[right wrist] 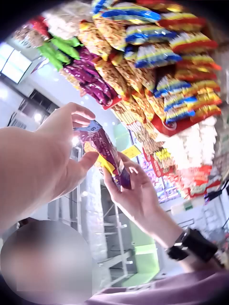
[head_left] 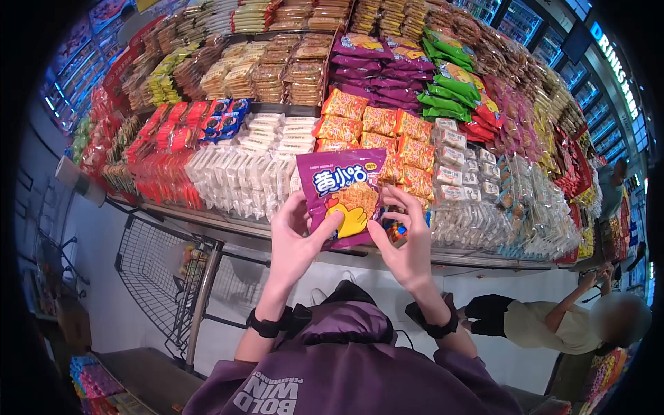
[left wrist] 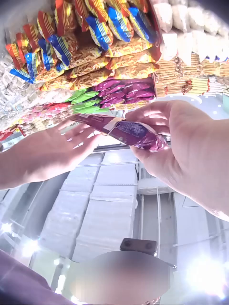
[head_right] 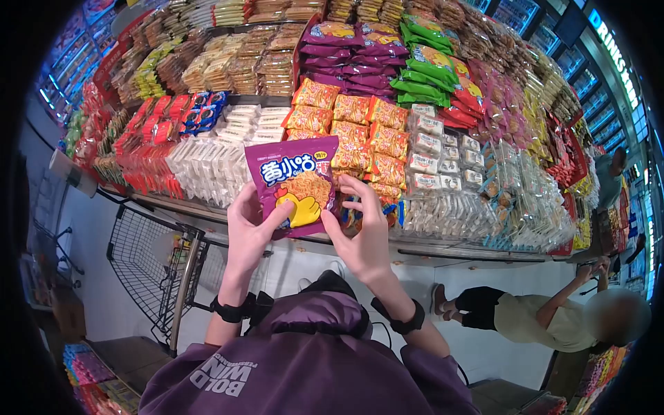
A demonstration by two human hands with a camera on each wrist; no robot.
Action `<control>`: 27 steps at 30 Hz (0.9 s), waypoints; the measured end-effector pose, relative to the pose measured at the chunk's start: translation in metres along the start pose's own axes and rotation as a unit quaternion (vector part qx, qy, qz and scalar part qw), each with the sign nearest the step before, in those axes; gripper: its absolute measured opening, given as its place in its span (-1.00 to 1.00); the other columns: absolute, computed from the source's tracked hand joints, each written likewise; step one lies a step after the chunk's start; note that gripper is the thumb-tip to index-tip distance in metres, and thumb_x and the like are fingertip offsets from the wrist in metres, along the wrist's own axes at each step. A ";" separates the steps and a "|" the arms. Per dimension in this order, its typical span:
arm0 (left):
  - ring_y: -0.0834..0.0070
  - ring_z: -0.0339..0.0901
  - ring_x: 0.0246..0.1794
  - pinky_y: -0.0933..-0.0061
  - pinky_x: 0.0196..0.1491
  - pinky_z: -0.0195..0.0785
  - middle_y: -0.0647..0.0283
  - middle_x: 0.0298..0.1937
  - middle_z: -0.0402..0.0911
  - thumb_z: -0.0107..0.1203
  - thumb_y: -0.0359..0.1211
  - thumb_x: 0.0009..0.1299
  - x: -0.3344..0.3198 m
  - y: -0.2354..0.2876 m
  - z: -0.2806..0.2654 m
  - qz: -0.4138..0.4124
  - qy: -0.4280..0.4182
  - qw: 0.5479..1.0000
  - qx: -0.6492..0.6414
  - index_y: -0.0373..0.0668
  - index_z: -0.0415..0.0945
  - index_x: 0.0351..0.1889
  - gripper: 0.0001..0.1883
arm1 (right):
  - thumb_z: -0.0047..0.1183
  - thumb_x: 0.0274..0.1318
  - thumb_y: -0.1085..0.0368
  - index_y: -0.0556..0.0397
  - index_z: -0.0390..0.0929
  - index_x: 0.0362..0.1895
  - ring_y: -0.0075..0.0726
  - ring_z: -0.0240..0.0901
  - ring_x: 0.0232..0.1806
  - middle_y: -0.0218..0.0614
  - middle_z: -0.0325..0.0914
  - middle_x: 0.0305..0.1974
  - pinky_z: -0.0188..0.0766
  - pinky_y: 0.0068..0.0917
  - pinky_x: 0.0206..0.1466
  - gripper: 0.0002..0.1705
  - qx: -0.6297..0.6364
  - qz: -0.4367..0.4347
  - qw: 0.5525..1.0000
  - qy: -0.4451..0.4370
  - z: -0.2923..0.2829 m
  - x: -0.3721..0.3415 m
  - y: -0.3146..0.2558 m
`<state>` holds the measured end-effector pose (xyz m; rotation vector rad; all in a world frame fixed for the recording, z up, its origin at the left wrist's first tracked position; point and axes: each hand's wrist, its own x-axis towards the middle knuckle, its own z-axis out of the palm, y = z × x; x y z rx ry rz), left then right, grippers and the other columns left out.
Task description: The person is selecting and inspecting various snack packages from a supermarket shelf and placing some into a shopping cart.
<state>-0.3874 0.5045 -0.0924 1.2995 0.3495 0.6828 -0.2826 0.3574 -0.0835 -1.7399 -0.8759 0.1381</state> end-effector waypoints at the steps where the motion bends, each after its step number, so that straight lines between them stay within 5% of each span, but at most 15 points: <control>1: 0.58 0.55 -0.08 0.51 -0.02 0.47 0.18 -0.06 0.60 0.25 -0.56 0.27 -0.001 -0.003 0.004 0.001 0.015 1.000 0.011 -0.36 0.39 0.05 -0.60 | 0.27 0.01 0.37 0.22 0.31 0.19 -0.15 0.40 0.14 -0.08 0.42 0.13 0.40 -0.33 0.10 -0.35 -0.120 -0.060 0.991 0.012 -0.003 0.002 0.001; 2: 0.56 0.55 -0.08 0.50 -0.01 0.47 0.17 -0.04 0.59 0.25 -0.56 0.25 -0.002 -0.006 0.009 0.022 0.021 0.999 0.009 -0.36 0.36 0.09 -0.55 | 0.33 -0.07 0.29 0.21 0.34 0.18 0.01 0.36 0.17 -0.04 0.40 0.15 0.33 -0.21 0.20 -0.29 -0.102 -0.060 0.993 -0.021 -0.005 0.003 -0.001; 6: 0.49 0.55 -0.04 0.44 0.00 0.47 0.15 0.00 0.55 0.26 -0.55 0.23 -0.005 -0.016 0.020 -0.020 -0.015 0.999 -0.019 -0.36 0.29 0.16 -0.45 | 0.38 -0.14 0.05 0.16 0.27 0.26 0.06 0.28 0.25 -0.02 0.35 0.20 0.19 -0.15 0.32 -0.09 -0.145 -0.092 0.979 -0.108 -0.013 0.014 -0.014; 19: 0.56 0.51 -0.01 0.46 0.03 0.44 0.23 0.01 0.53 0.24 -0.52 0.31 0.028 -0.021 0.049 -0.132 -0.121 0.979 -0.098 -0.29 0.38 0.14 -0.55 | 0.33 -0.22 0.04 0.08 0.16 0.25 0.08 0.28 0.23 -0.01 0.32 0.12 0.17 -0.15 0.31 -0.06 -0.186 -0.107 0.933 -0.289 -0.073 0.110 -0.018; 21: 0.36 0.44 0.19 0.28 0.21 0.39 0.16 0.14 0.41 0.19 -0.59 0.30 0.040 -0.022 0.055 -0.065 -0.150 0.974 -0.157 -0.27 0.16 0.29 -0.38 | 0.36 -0.30 0.07 0.03 0.16 0.26 0.08 0.27 0.24 -0.02 0.32 0.14 0.17 -0.16 0.32 -0.02 -0.182 -0.119 0.929 -0.299 -0.084 0.140 -0.019; 27: 0.03 0.34 0.31 0.08 0.23 0.34 -0.15 0.32 0.30 0.17 -0.43 0.32 0.066 -0.012 0.054 0.004 -0.170 0.984 -0.059 -0.35 0.24 0.24 -0.45 | 0.27 -0.27 0.03 0.19 0.26 0.19 0.08 0.45 0.09 0.11 0.47 0.03 0.36 -0.26 0.18 -0.10 -0.228 -0.183 0.933 -0.211 -0.105 0.310 -0.006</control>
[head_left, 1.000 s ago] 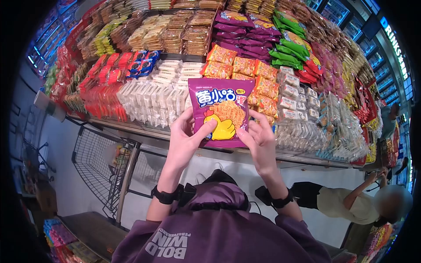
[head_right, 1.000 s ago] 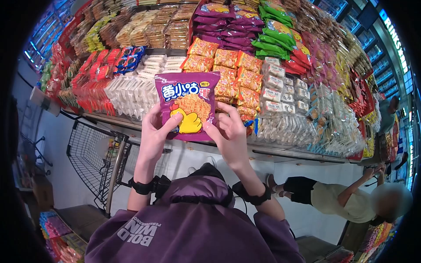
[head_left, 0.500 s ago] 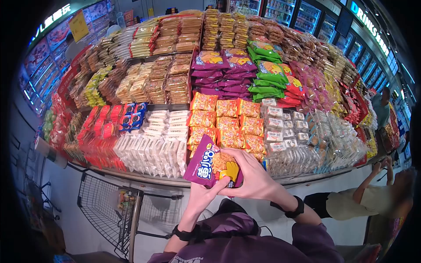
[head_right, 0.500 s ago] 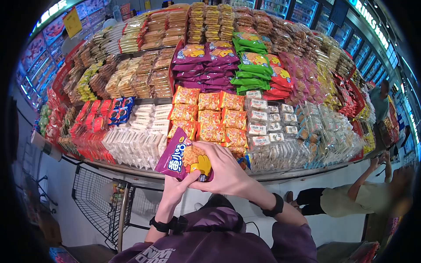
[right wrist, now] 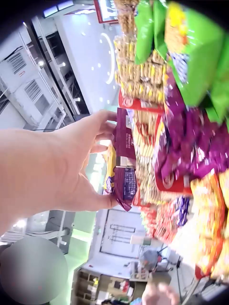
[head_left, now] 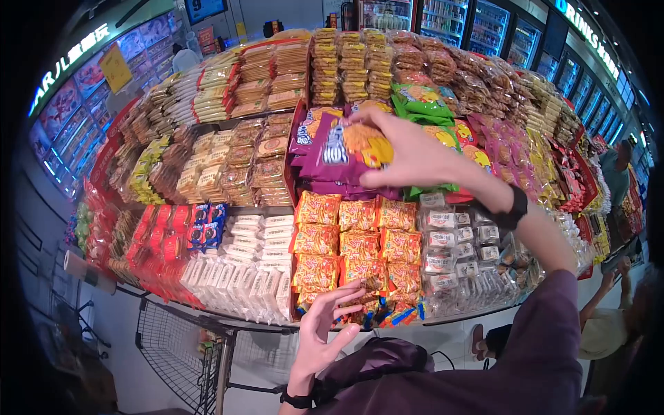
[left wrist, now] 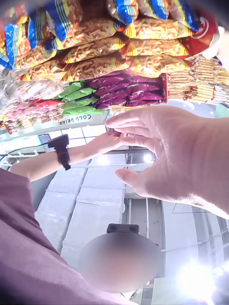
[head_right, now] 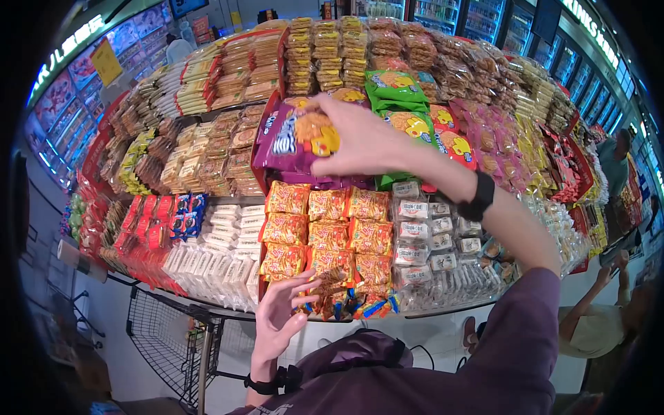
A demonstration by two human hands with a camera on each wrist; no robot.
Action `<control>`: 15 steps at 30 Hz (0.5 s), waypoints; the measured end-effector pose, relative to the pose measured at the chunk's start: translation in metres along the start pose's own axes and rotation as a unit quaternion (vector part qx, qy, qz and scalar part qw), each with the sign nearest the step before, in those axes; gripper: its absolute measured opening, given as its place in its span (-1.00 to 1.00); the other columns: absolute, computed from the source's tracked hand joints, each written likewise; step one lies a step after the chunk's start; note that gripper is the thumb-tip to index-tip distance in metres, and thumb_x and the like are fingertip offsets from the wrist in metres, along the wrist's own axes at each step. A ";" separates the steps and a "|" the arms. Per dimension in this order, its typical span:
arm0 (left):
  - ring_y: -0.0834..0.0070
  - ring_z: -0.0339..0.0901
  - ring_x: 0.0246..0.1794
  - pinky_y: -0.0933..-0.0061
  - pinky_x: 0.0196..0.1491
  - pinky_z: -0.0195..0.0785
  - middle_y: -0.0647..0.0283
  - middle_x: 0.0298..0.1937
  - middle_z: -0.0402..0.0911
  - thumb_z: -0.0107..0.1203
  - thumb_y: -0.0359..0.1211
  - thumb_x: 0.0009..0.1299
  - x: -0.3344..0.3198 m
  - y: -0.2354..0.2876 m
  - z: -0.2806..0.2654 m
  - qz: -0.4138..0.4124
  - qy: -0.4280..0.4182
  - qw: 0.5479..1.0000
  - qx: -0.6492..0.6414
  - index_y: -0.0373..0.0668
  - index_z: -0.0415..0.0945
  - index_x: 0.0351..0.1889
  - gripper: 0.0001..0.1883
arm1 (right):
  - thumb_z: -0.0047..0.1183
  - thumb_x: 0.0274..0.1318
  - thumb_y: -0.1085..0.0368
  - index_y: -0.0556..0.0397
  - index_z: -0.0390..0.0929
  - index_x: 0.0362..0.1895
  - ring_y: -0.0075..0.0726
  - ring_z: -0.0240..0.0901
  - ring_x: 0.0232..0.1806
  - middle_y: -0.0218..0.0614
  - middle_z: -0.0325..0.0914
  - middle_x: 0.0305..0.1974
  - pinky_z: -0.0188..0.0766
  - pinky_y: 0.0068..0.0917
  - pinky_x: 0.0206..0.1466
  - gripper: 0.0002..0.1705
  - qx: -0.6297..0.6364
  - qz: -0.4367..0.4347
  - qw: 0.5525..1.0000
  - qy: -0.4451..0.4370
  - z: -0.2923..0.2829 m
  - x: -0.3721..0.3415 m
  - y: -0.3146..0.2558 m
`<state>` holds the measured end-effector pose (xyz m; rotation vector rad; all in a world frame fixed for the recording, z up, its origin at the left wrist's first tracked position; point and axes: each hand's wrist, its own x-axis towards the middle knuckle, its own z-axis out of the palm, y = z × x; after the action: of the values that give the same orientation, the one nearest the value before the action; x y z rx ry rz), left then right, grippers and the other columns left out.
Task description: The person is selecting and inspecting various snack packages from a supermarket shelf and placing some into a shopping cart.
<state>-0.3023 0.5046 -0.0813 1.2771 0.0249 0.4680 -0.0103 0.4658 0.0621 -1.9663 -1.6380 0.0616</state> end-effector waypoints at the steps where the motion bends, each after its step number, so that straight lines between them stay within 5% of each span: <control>1: 0.04 0.39 0.27 0.12 0.20 0.37 -0.17 0.29 0.33 0.18 -0.40 0.33 -0.002 0.000 0.001 -0.011 0.032 0.999 0.000 -0.37 0.32 0.19 -0.51 | 0.27 -0.28 0.00 0.19 0.26 0.20 0.08 0.45 0.10 0.11 0.47 0.05 0.36 -0.26 0.19 -0.07 -0.032 -0.025 0.999 0.015 -0.006 0.029 0.026; 2: 0.04 0.41 0.25 0.14 0.19 0.37 -0.17 0.27 0.36 0.19 -0.39 0.33 -0.003 -0.002 -0.002 -0.017 0.041 0.999 0.018 -0.38 0.33 0.17 -0.51 | 0.30 -0.24 0.02 0.14 0.23 0.26 0.00 0.35 0.23 0.05 0.39 0.17 0.26 -0.27 0.30 -0.05 -0.065 0.005 0.998 -0.004 -0.011 0.055 0.045; 5: 0.09 0.50 0.15 0.20 0.12 0.42 -0.15 0.17 0.47 0.21 -0.36 0.32 -0.007 -0.005 -0.006 -0.037 0.082 0.994 0.061 -0.40 0.39 0.11 -0.54 | 0.33 -0.34 -0.07 0.04 0.28 0.26 -0.01 0.51 -0.01 0.03 0.53 -0.01 0.43 -0.29 0.09 0.00 -0.104 0.057 0.991 -0.055 -0.012 0.128 0.106; 8: 0.17 0.51 0.16 0.25 0.12 0.41 -0.12 0.17 0.48 0.17 -0.57 0.24 -0.008 -0.006 -0.011 -0.047 0.110 0.990 0.075 -0.38 0.44 0.09 -0.59 | 0.36 -0.36 -0.09 0.01 0.26 0.29 -0.05 0.53 -0.11 0.00 0.53 -0.03 0.47 -0.29 -0.03 0.05 -0.162 0.022 0.981 -0.100 0.001 0.171 0.136; 15: 0.16 0.55 0.07 0.22 0.08 0.42 -0.14 0.09 0.52 0.18 -0.35 0.32 0.000 -0.009 -0.009 -0.041 0.157 0.980 0.118 -0.42 0.41 0.07 -0.57 | 0.37 -0.25 -0.21 0.02 0.17 0.37 0.03 0.30 0.28 0.05 0.35 0.24 0.26 -0.24 0.30 0.12 -0.143 -0.012 0.972 -0.187 0.037 0.206 0.159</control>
<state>-0.3020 0.5110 -0.0927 1.4168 0.4075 0.6045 0.1678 0.6556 0.0252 -2.2559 -2.0029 0.2088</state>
